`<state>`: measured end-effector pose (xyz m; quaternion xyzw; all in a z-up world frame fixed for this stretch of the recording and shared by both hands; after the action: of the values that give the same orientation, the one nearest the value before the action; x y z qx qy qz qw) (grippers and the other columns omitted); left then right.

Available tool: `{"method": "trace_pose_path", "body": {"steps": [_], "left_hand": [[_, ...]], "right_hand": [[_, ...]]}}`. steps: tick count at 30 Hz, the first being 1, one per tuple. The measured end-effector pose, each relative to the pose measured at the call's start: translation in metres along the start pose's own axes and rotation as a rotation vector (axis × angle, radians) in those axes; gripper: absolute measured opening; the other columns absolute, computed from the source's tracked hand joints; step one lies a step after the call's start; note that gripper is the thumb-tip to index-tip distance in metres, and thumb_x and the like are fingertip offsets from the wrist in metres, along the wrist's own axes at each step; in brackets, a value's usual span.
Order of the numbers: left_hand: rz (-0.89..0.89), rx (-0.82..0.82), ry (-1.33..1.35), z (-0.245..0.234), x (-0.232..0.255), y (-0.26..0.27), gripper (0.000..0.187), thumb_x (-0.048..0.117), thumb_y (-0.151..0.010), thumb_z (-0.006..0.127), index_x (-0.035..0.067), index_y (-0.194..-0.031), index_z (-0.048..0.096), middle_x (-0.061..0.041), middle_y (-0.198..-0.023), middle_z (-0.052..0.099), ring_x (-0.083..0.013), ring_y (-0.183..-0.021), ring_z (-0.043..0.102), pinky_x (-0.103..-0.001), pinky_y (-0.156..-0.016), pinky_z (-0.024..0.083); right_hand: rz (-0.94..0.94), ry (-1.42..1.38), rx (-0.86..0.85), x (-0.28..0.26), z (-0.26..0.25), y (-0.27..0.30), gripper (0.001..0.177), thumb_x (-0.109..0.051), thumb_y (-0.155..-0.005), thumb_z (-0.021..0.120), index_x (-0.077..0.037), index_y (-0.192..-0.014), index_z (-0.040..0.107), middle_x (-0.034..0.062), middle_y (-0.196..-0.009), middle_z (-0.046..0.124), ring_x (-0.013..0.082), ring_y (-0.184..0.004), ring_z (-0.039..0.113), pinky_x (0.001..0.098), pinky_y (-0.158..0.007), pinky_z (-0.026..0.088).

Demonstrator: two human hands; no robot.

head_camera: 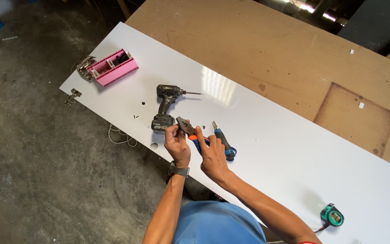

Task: Installing or adjusting cabinet hinges on a white board using hand tools and a power drill.

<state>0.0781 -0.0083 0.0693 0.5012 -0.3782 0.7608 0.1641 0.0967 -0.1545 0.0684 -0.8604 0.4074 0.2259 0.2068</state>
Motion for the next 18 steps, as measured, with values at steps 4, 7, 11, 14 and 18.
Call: {"method": "trace_pose_path", "body": {"steps": [4,7,11,14,18], "left_hand": [[0.011,-0.053,-0.012,-0.003,0.001,0.001,0.011,-0.002,-0.103,0.054,-0.001,-0.114,0.053,-0.017,-0.115,0.072,-0.0209,-0.11,0.071,-0.032,-0.097,0.058],[-0.044,-0.075,-0.012,-0.01,-0.015,0.0,0.012,-0.003,-0.105,0.058,-0.003,-0.116,0.056,-0.019,-0.112,0.069,-0.0203,-0.105,0.066,-0.035,-0.095,0.054],[-0.184,-0.098,0.24,-0.002,0.009,-0.006,0.008,0.004,-0.099,0.058,0.003,-0.104,0.051,-0.012,-0.121,0.069,-0.0196,-0.112,0.071,-0.04,-0.102,0.059],[-0.278,-0.05,0.301,-0.017,-0.011,-0.005,0.008,0.003,-0.098,0.057,0.004,-0.105,0.053,-0.011,-0.117,0.07,-0.0171,-0.106,0.07,-0.042,-0.097,0.062],[-0.29,-0.042,0.39,-0.027,-0.019,-0.003,0.01,-0.001,-0.103,0.061,0.002,-0.112,0.058,-0.013,-0.105,0.068,-0.0205,-0.095,0.07,-0.043,-0.094,0.062]], "right_hand": [[0.016,-0.206,-0.024,0.003,-0.008,0.0,0.103,0.018,-0.069,0.054,-0.016,-0.163,0.027,0.0194,-0.104,0.052,0.0327,-0.087,0.05,0.0455,-0.08,0.045],[0.143,-0.566,-0.172,0.01,-0.012,-0.006,0.096,0.018,-0.071,0.048,-0.014,-0.161,0.033,0.0121,-0.096,0.053,0.0245,-0.084,0.053,0.0389,-0.078,0.048],[0.232,-1.165,-0.317,0.019,0.005,-0.005,0.073,0.011,-0.07,0.051,-0.001,-0.142,0.049,0.0051,-0.1,0.06,0.0156,-0.087,0.063,0.0301,-0.078,0.054],[0.246,-1.2,-0.29,0.021,-0.003,-0.006,0.07,0.003,-0.063,0.05,-0.002,-0.133,0.059,0.0013,-0.098,0.064,0.0114,-0.084,0.059,0.0288,-0.065,0.051],[0.416,-0.784,-0.32,0.072,0.051,0.014,0.036,-0.026,-0.105,0.064,0.009,-0.109,0.07,0.0125,-0.077,0.047,0.0203,-0.065,0.042,0.0316,-0.06,0.037]]}}
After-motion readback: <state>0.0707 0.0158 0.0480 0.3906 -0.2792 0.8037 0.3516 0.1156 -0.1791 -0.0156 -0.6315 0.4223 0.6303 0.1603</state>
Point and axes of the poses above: each hand's wrist, its own y-axis away from the middle knuckle, its own z-axis out of the palm, x = y × z, the point moved 10 cm from there along -y, towards the middle knuckle
